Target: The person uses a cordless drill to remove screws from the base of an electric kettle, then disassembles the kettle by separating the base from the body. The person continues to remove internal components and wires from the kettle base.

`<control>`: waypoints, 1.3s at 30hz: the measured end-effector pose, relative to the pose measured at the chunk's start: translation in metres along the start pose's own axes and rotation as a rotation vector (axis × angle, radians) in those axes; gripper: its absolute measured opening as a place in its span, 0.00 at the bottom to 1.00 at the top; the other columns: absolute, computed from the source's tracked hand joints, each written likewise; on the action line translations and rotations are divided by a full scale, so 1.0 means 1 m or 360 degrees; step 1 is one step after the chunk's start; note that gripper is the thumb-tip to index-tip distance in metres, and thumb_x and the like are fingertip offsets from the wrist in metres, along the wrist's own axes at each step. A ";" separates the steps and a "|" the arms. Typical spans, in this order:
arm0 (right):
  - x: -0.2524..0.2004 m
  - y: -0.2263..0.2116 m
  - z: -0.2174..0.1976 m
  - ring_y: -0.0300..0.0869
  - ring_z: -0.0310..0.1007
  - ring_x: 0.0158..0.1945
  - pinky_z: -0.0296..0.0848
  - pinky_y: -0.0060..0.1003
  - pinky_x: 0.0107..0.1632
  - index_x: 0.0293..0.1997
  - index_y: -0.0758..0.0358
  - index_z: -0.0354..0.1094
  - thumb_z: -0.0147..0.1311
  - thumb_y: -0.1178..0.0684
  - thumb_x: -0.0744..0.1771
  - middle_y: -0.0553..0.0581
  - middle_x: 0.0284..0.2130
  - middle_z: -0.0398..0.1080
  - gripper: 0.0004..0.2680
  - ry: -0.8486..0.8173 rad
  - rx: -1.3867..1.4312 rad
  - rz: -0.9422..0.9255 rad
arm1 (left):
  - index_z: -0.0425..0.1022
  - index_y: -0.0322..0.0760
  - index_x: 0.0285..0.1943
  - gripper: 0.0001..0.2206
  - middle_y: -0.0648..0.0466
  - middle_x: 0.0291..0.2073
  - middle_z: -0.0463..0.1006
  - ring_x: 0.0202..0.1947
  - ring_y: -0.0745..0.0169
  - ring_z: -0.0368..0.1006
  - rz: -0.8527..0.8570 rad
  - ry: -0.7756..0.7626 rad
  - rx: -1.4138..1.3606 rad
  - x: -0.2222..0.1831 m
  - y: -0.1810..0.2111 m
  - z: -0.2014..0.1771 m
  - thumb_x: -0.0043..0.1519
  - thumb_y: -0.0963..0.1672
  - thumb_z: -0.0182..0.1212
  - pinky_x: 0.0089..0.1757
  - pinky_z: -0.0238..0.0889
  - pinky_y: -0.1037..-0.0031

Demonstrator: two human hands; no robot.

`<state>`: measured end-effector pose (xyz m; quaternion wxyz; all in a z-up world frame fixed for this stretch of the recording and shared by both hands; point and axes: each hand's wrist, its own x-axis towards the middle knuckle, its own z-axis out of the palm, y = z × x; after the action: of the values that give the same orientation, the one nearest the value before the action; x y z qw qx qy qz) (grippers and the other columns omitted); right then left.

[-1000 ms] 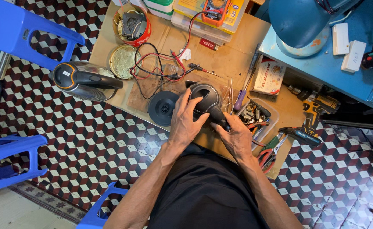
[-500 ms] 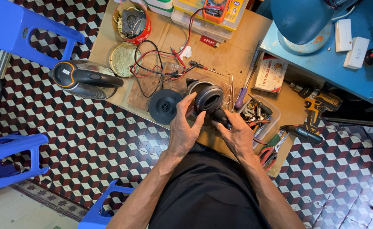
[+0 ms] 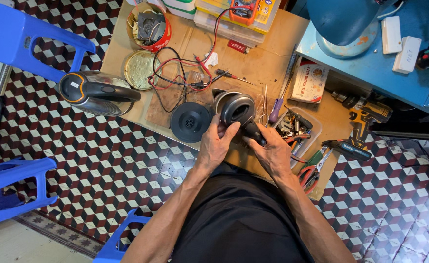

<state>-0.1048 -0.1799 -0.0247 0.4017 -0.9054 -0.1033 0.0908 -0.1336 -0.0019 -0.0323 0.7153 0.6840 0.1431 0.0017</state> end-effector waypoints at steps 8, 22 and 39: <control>0.002 -0.009 -0.004 0.43 0.77 0.38 0.74 0.37 0.42 0.57 0.53 0.72 0.65 0.46 0.63 0.53 0.38 0.74 0.17 -0.0118 -0.0019 0.0217 | 0.63 0.31 0.67 0.28 0.48 0.39 0.84 0.38 0.60 0.82 0.0130 0.0345 0.0645 0.009 0.028 -0.004 0.64 0.51 0.64 0.40 0.74 0.71; -0.043 0.109 -0.055 0.39 0.76 0.40 0.76 0.35 0.43 0.60 0.62 0.72 0.57 0.49 0.67 0.55 0.41 0.78 0.16 0.0241 0.0421 0.0770 | 0.64 0.44 0.70 0.44 0.39 0.71 0.57 0.72 0.37 0.51 0.0951 -0.0633 0.1796 0.051 0.044 -0.022 0.41 0.49 0.79 0.65 0.45 0.44; -0.096 0.216 -0.012 0.47 0.78 0.45 0.71 0.37 0.48 0.49 0.63 0.74 0.55 0.50 0.67 0.60 0.40 0.78 0.10 0.0797 0.0127 0.1410 | 0.69 0.42 0.67 0.37 0.44 0.62 0.65 0.65 0.41 0.59 0.0609 -0.0024 0.1752 0.040 0.037 0.008 0.46 0.49 0.79 0.58 0.60 0.51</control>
<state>-0.1692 -0.3552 -0.1701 0.3714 -0.8402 0.3934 0.0365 -0.0868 0.0009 -0.0040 0.2425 0.9687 -0.0083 0.0516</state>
